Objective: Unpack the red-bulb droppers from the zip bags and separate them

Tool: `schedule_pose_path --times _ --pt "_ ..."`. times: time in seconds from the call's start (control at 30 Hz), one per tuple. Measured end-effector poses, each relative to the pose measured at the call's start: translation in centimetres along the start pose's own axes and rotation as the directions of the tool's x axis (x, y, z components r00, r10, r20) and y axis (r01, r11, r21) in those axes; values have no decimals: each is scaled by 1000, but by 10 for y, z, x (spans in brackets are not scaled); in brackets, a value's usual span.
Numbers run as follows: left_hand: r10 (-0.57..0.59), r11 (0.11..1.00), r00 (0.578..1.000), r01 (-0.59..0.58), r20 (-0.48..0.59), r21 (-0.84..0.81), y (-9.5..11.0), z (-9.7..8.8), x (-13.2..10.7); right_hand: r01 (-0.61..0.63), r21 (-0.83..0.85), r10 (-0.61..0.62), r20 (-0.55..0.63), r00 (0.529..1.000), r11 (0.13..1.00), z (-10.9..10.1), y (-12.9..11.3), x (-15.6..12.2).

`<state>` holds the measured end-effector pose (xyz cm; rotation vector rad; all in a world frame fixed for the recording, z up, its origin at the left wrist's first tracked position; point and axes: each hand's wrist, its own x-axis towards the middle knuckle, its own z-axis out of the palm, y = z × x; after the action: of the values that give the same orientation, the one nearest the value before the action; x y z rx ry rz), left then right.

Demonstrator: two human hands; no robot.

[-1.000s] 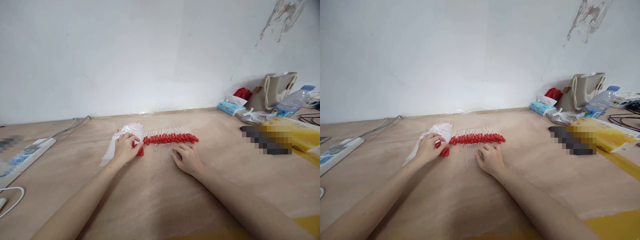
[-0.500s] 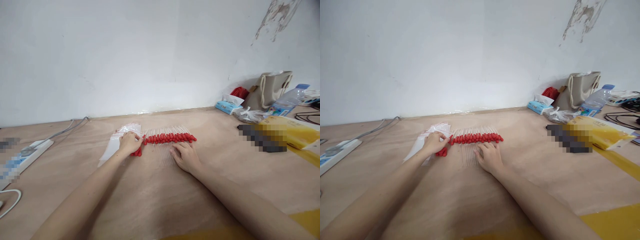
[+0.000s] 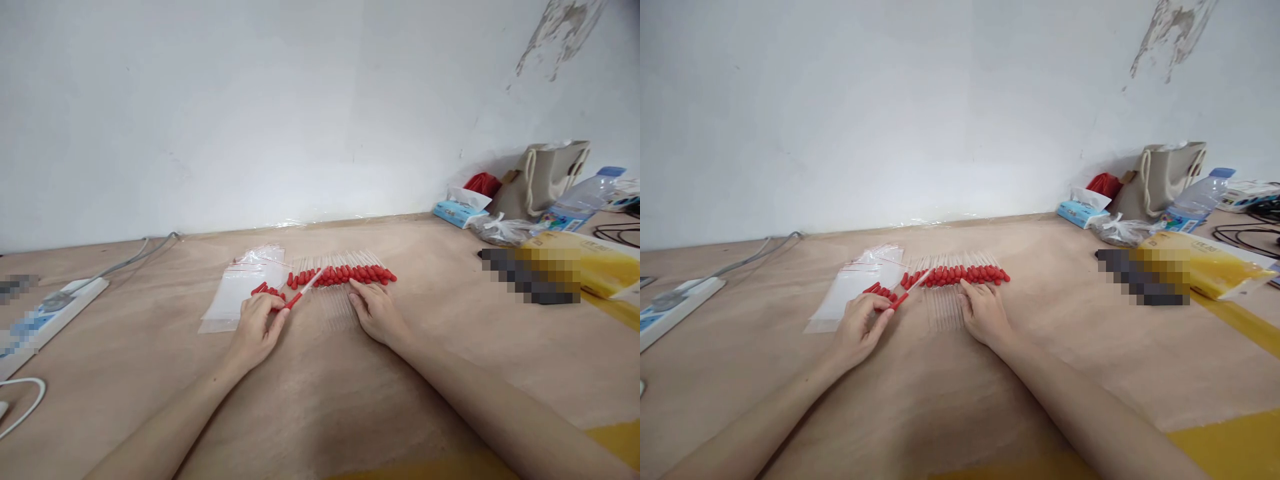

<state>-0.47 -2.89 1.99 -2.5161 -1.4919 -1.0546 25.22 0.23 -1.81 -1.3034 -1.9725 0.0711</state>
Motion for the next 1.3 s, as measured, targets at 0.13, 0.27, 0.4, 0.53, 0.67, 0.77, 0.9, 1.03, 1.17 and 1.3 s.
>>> schedule_pose_path --times 0.13,0.27,0.4,0.53,0.67,0.77,0.9,1.03,1.17,1.3 --pt "135 991 984 -131 119 -37 4 7 -5 -22 79 31 -107 994 997 -4 1 0" --pt "206 979 968 -202 144 -40 4 10 -4 158 42 -149 -166 975 987 -12 -6 0" --pt "269 963 957 -268 111 -25 5 12 -4 407 -40 -409 -88 908 913 -16 -16 -2" --pt "308 951 947 -306 90 -33 7 15 -4 499 -93 -504 -43 863 862 -12 -21 -3" --pt "283 959 955 -283 83 -13 13 18 -3 522 -107 -527 -33 849 846 -9 -22 -3" --pt "305 951 946 -309 111 20 17 20 0 531 -95 -536 -33 844 842 -8 -23 -3" --pt "292 955 950 -295 112 12 20 23 2 547 -67 -550 -42 834 835 -8 -24 -4" --pt "280 959 949 -284 145 9 23 22 2 571 -37 -572 -41 819 820 -9 -22 -5" --pt "295 954 942 -300 159 11 25 19 2 580 -59 -582 -32 812 812 -11 -22 -5" --pt "307 951 936 -310 173 -11 25 18 3 582 -91 -586 -29 810 808 -13 -23 -7"
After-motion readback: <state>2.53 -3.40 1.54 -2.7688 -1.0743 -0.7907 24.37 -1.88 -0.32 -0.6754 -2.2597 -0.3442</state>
